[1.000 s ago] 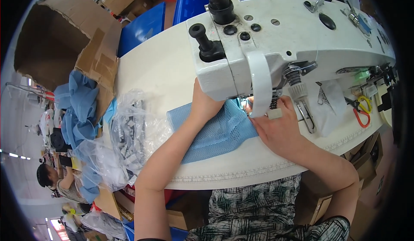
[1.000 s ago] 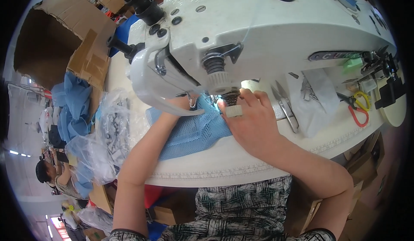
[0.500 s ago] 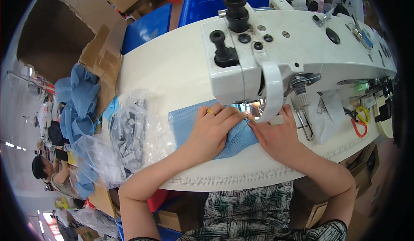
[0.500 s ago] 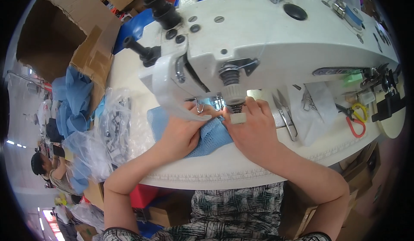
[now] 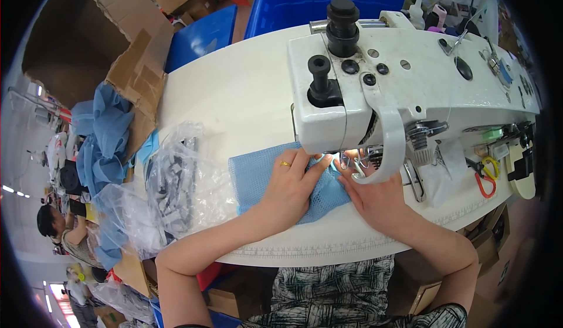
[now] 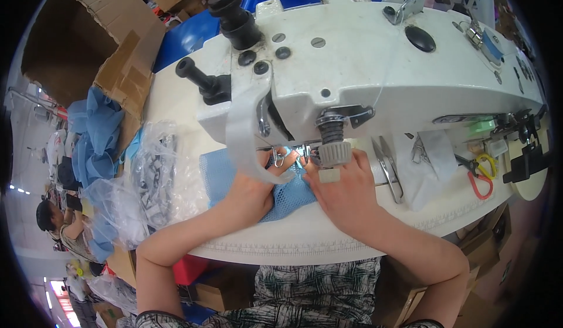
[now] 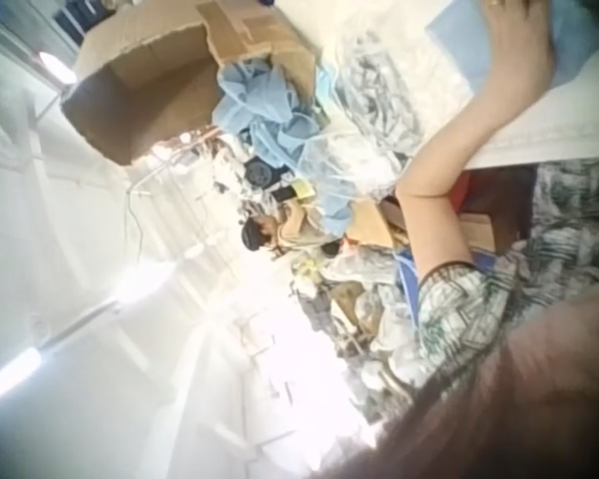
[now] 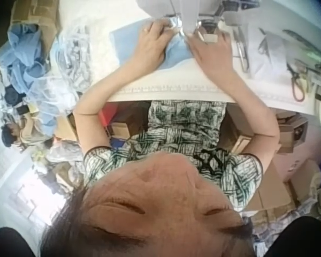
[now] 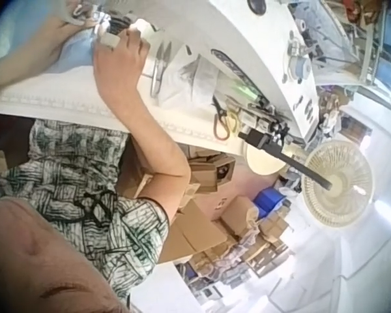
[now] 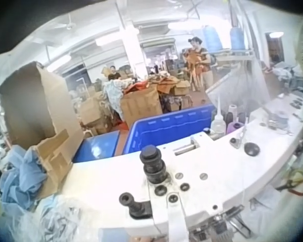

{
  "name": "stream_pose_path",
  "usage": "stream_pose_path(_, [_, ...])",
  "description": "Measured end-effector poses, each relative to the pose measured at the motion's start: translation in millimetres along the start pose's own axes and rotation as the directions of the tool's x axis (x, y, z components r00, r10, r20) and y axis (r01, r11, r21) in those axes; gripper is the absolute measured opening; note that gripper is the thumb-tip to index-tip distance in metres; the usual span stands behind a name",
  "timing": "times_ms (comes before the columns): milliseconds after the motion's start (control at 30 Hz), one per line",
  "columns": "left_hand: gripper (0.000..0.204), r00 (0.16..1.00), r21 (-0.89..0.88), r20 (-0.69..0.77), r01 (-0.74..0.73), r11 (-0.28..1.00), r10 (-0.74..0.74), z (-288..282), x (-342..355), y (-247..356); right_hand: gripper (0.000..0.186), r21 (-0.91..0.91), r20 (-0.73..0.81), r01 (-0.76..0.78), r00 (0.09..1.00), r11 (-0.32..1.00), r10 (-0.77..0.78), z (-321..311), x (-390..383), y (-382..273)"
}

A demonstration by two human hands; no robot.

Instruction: Sewing a blue mesh fabric component using an industrial sewing machine in a workshop.

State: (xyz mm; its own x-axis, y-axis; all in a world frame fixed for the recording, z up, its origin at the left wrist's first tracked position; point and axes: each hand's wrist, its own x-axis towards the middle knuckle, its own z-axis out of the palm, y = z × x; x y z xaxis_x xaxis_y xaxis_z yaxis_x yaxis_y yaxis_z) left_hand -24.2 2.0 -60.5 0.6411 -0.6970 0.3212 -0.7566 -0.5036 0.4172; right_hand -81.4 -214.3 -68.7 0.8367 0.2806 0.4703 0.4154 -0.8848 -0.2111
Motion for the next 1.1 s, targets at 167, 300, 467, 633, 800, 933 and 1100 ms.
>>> stream_pose_path(167, [0.059,0.999,-0.007,0.037,-0.021,1.000,0.022,2,4,-8,0.024,0.049,0.055,-0.070,0.996,0.996,0.068,-5,1,-3])
stream_pose_path(300, [0.055,0.996,-0.095,0.051,-0.068,0.993,0.073,3,11,-21,0.025,0.097,0.008,-0.068,0.998,0.993,0.068,-2,-2,0])
stream_pose_path(467, [0.051,0.997,-0.175,0.077,-0.017,0.984,0.031,4,14,-20,0.024,0.107,0.021,-0.070,0.997,0.992,0.068,-2,-6,4])
stream_pose_path(633, [0.048,1.000,-0.241,0.019,-0.017,0.970,0.022,3,13,-20,0.025,0.070,0.013,-0.068,0.998,0.995,0.067,-6,0,0])
stream_pose_path(800, [0.046,0.999,-0.235,0.037,0.025,0.972,-0.017,-5,15,-16,0.027,0.059,0.017,-0.059,0.998,0.997,0.058,-7,1,0])
stream_pose_path(933, [0.045,1.000,-0.217,0.007,0.016,0.976,-0.015,-1,14,-16,0.025,0.047,0.063,-0.099,0.993,0.994,0.095,-7,-1,-1])
stream_pose_path(1100, [0.046,0.999,-0.217,-0.011,0.036,0.976,-0.040,0,13,-10,0.022,0.055,0.091,-0.121,0.989,0.991,0.115,-7,-2,3])
